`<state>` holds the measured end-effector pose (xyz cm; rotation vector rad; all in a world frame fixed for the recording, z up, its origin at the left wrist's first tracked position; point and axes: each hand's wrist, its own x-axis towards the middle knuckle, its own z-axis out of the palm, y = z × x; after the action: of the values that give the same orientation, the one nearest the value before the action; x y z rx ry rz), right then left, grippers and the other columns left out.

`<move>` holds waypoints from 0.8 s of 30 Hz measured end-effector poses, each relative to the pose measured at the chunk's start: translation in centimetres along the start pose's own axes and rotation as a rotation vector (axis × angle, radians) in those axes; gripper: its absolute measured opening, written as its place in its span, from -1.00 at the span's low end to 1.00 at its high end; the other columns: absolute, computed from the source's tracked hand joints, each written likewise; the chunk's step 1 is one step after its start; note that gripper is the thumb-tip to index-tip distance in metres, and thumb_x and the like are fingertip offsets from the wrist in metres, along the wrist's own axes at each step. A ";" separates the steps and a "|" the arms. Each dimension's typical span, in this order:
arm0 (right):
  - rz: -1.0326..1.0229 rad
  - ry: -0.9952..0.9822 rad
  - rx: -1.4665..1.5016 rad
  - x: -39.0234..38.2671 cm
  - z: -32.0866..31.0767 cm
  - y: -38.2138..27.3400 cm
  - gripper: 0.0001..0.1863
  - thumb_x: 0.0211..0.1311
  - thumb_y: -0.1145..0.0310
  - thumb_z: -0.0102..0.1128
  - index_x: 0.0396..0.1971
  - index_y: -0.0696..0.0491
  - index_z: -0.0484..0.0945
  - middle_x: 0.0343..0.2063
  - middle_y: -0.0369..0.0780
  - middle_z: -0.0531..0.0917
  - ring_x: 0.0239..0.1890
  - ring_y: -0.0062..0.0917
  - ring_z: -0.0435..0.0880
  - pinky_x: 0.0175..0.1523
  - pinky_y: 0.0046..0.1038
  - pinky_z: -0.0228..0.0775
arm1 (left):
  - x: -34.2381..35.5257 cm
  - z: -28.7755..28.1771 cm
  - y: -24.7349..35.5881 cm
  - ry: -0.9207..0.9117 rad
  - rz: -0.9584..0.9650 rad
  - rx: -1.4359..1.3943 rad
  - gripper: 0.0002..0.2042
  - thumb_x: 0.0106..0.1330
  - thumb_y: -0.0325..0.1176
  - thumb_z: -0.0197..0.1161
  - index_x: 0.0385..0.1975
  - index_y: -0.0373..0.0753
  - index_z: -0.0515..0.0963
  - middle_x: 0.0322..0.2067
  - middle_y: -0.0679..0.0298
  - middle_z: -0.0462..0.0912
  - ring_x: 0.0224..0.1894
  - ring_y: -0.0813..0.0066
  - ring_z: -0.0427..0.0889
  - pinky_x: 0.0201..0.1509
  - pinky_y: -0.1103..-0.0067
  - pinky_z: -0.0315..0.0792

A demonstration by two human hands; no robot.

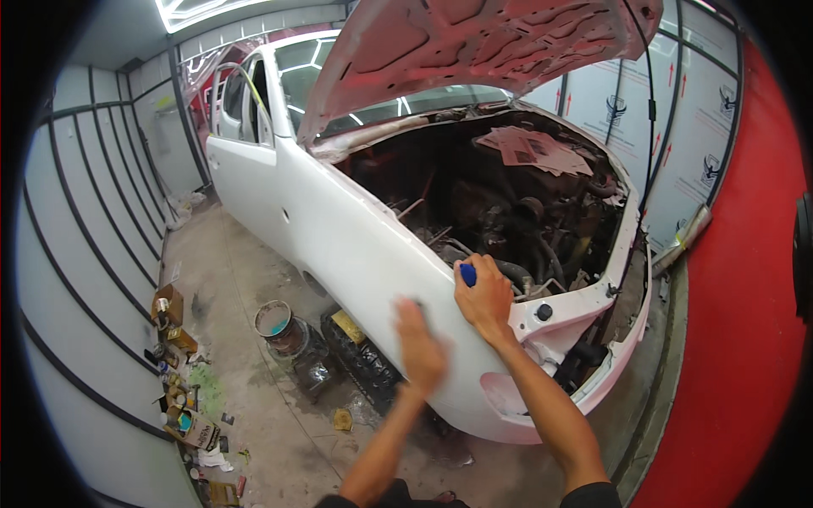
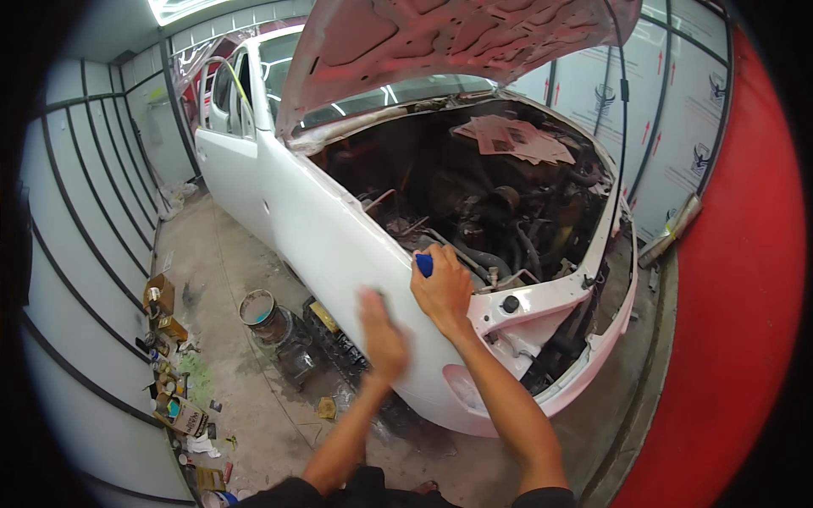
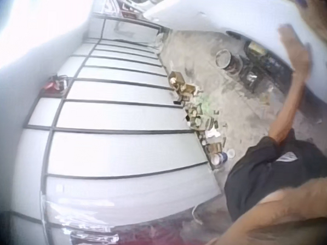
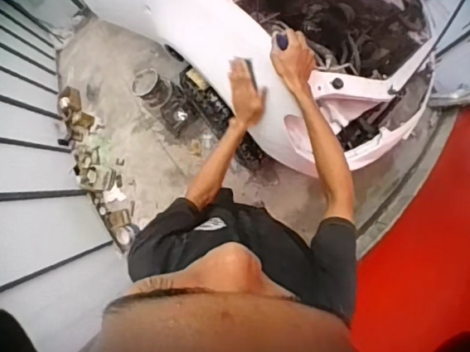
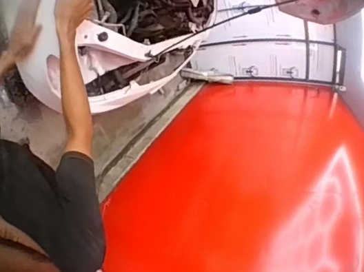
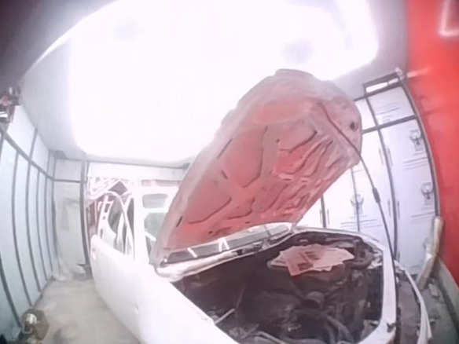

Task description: The person sands the car fender with a sanding block and wipes down the surface with a cloth.

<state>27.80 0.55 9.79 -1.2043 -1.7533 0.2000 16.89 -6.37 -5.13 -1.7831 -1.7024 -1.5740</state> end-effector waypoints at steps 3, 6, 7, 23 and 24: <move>-0.039 -0.015 0.014 0.0 -0.2 0.5 -0.84 0.28 0.26 0.32 -0.30 0.02 0.60 -0.26 -0.12 0.65 -0.24 0.03 0.69 -0.17 -0.02 0.50 | -0.9 -0.8 0.8 -0.065 0.067 0.030 -0.09 0.44 0.08 0.15 0.56 -0.43 -0.06 0.57 -0.23 -0.09 0.63 -0.19 -0.16 0.64 0.06 -0.25; -0.037 0.015 0.021 -0.4 0.7 -0.7 -0.84 0.27 0.27 0.32 -0.30 0.02 0.60 -0.25 -0.13 0.65 -0.23 0.03 0.69 -0.17 -0.02 0.49 | 9.2 -3.7 -6.0 0.065 -0.199 0.121 -0.19 0.56 0.03 0.00 0.56 -0.44 -0.11 0.58 -0.19 -0.11 0.64 -0.07 -0.18 0.66 0.13 -0.27; -0.054 0.015 0.041 -0.6 0.9 -1.9 -0.84 0.26 0.27 0.33 -0.31 0.02 0.60 -0.26 -0.15 0.64 -0.24 0.01 0.69 -0.18 -0.02 0.49 | 13.0 -5.8 -9.4 0.123 -0.331 0.029 -0.26 0.61 -0.07 -0.08 0.56 -0.45 -0.13 0.58 -0.18 -0.11 0.64 -0.04 -0.17 0.67 0.14 -0.31; -0.057 0.026 -0.077 -0.3 0.1 -1.2 -0.86 0.32 0.33 0.30 -0.31 0.07 0.57 -0.31 -0.12 0.62 -0.28 0.00 0.67 -0.21 -0.13 0.47 | 13.4 -4.4 -11.7 0.002 -0.162 0.022 -0.15 0.57 0.14 -0.13 0.56 -0.47 -0.13 0.58 -0.20 -0.15 0.64 -0.09 -0.22 0.67 0.18 -0.36; -0.041 0.026 -0.101 -0.6 -0.4 -0.5 -0.86 0.32 0.33 0.30 -0.31 0.07 0.57 -0.31 -0.12 0.62 -0.28 0.00 0.67 -0.21 -0.13 0.47 | 10.0 -3.3 -8.5 -0.049 -0.039 -0.039 -0.13 0.53 0.14 -0.04 0.56 -0.47 -0.11 0.58 -0.19 -0.14 0.64 -0.12 -0.22 0.66 0.13 -0.34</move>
<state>27.83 -0.33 9.97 -1.2368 -1.7814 0.0715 5.80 -0.42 -0.23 -1.8330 -1.7503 -1.6029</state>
